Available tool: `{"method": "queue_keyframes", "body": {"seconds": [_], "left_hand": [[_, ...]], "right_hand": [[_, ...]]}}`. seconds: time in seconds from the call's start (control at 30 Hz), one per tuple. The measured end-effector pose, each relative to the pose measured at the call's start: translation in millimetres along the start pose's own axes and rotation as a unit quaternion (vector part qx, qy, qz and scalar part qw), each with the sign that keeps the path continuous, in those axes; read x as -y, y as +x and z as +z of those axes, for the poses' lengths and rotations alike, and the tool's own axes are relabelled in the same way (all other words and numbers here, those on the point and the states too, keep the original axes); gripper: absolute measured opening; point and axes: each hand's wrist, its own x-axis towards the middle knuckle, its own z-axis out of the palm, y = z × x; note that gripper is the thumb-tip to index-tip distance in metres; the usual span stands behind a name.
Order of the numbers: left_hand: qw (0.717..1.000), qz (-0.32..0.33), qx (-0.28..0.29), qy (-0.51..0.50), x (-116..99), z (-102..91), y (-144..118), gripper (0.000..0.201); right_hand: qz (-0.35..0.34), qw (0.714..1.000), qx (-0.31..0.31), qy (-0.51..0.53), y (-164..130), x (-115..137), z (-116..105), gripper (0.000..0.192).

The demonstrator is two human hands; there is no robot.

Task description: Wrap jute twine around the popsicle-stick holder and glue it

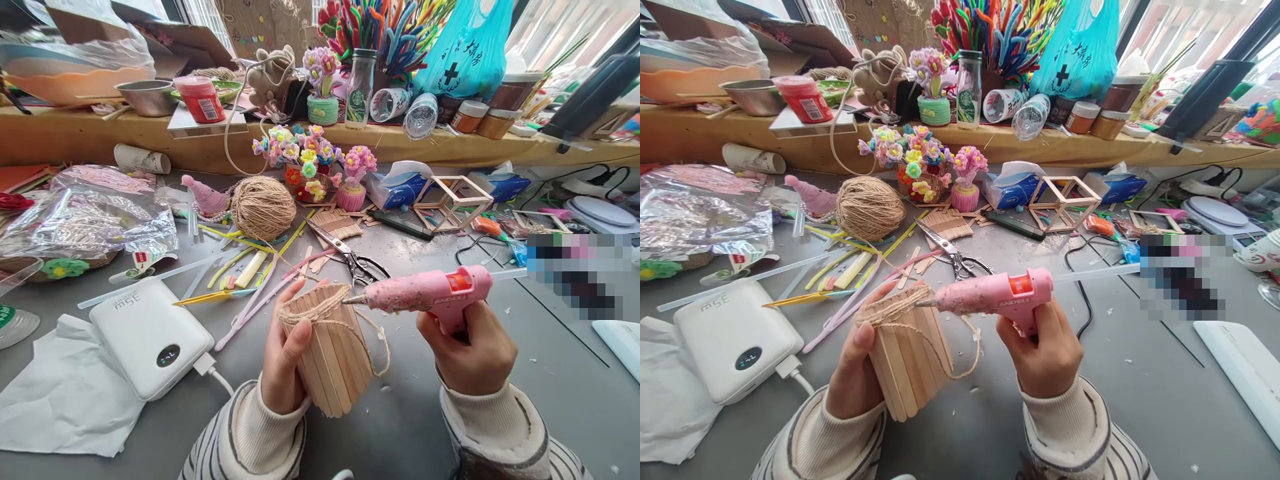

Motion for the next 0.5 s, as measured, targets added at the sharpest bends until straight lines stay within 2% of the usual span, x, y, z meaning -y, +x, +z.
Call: {"method": "queue_keyframes", "body": {"seconds": [0.5], "left_hand": [[1.0, -0.004, 0.003, -0.004, 1.5, -1.9, -1.1, 0.061]], "right_hand": [[-0.009, 1.0, 0.015, -0.011, 0.1, -1.4, -1.5, 0.021]]}}
